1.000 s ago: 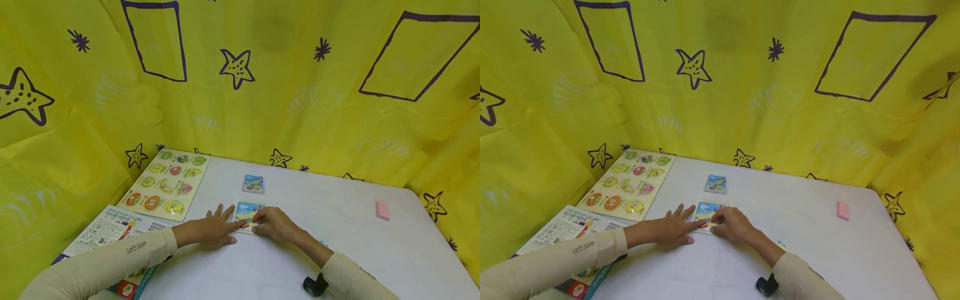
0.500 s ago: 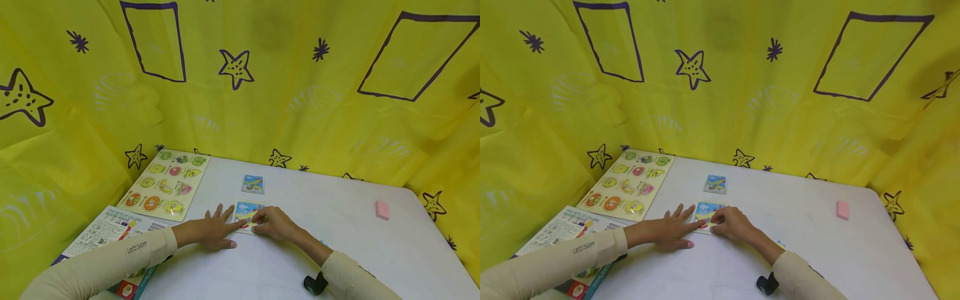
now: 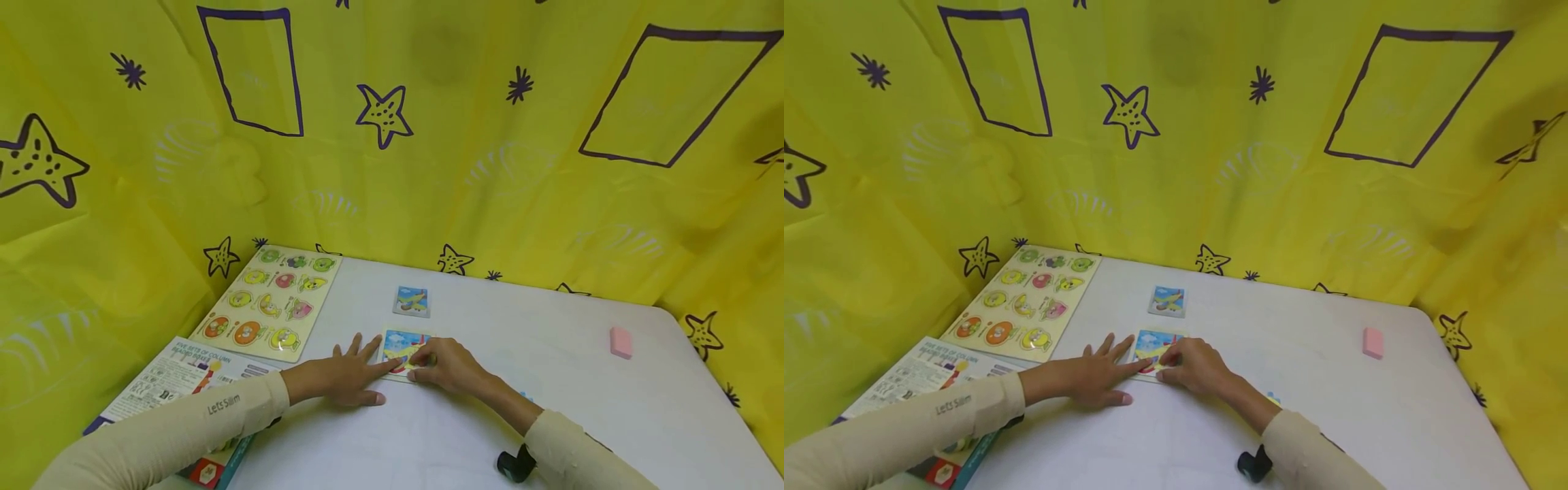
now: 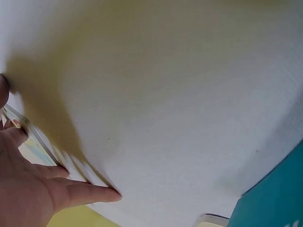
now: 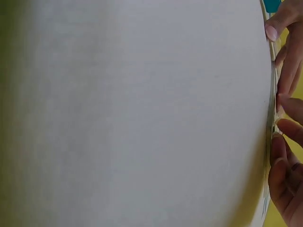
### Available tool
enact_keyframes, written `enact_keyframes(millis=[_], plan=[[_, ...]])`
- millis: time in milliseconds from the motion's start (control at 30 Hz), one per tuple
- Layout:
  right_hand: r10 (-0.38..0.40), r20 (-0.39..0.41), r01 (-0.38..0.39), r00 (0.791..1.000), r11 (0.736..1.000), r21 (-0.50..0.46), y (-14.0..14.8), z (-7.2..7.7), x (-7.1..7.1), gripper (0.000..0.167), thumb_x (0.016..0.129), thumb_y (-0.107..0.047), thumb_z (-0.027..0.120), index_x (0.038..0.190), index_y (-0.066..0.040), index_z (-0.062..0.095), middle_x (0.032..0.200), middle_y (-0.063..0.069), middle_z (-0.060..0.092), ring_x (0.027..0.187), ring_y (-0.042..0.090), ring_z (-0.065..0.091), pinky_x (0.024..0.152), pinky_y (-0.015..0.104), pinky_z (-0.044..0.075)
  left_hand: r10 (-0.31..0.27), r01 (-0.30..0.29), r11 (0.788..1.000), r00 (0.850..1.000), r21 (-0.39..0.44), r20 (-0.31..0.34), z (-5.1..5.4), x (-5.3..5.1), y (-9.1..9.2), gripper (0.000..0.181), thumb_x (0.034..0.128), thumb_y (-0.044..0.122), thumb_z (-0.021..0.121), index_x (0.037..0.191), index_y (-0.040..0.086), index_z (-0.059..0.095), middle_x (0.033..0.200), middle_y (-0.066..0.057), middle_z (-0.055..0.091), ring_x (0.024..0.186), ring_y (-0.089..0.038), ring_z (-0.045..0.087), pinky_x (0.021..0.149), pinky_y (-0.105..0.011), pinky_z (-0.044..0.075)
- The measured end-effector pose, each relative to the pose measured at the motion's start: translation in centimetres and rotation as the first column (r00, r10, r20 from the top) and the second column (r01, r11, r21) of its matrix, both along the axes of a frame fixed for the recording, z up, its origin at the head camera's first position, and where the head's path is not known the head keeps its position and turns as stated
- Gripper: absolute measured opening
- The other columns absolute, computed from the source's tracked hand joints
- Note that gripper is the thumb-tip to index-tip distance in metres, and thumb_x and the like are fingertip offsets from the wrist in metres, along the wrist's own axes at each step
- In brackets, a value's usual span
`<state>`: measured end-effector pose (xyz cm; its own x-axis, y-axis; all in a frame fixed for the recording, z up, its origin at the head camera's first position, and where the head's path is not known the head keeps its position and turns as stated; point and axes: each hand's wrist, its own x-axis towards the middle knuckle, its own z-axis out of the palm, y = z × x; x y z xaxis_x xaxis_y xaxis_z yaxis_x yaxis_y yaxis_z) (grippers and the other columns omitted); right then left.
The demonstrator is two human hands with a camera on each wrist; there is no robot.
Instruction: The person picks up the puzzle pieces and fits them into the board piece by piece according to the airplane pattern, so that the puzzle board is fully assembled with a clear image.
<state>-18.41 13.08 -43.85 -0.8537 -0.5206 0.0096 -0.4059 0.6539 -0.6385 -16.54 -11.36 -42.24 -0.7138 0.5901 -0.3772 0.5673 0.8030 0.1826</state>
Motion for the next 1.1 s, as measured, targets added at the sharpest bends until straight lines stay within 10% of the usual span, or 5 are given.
enact_keyframes(millis=[333,633,1100], plan=[[0.097,0.024,-0.094,0.995,0.992,-0.087,3.4,0.7,-0.5,0.023,0.092,-0.025,0.074,0.108,-0.008,0.075,0.093,-0.003,0.070,0.059,0.006,0.055,0.056,0.022,0.048,0.005,-0.005,1.000,1.000,0.005,0.003,0.1,0.0,0.0,0.070,0.0974,0.063,0.049,0.159,0.042,0.023,0.169,-0.016,0.010,0.149,-0.055,0.013,0.108,-0.074,0.028],[0.018,0.088,-0.010,0.996,0.996,-0.094,9.0,1.9,-0.2,0.025,0.095,-0.023,0.071,0.111,-0.004,0.072,0.100,0.007,0.069,0.058,0.013,0.058,0.053,0.023,0.049,0.017,-0.017,1.000,1.000,0.020,0.012,0.0,0.1,0.0,0.070,0.0965,0.063,0.050,0.158,0.042,0.024,0.169,-0.016,0.010,0.150,-0.054,0.012,0.109,-0.075,0.025],[0.013,0.007,-0.012,1.000,0.996,-0.087,16.2,0.6,2.9,0.023,0.089,-0.025,0.078,0.105,-0.011,0.071,0.097,0.002,0.067,0.060,-0.001,0.051,0.053,0.021,0.044,0.018,-0.018,0.999,1.000,0.030,0.025,-0.4,-0.1,-0.1,0.071,0.0968,0.063,0.050,0.159,0.043,0.022,0.169,-0.016,0.007,0.150,-0.054,0.010,0.110,-0.075,0.023]])
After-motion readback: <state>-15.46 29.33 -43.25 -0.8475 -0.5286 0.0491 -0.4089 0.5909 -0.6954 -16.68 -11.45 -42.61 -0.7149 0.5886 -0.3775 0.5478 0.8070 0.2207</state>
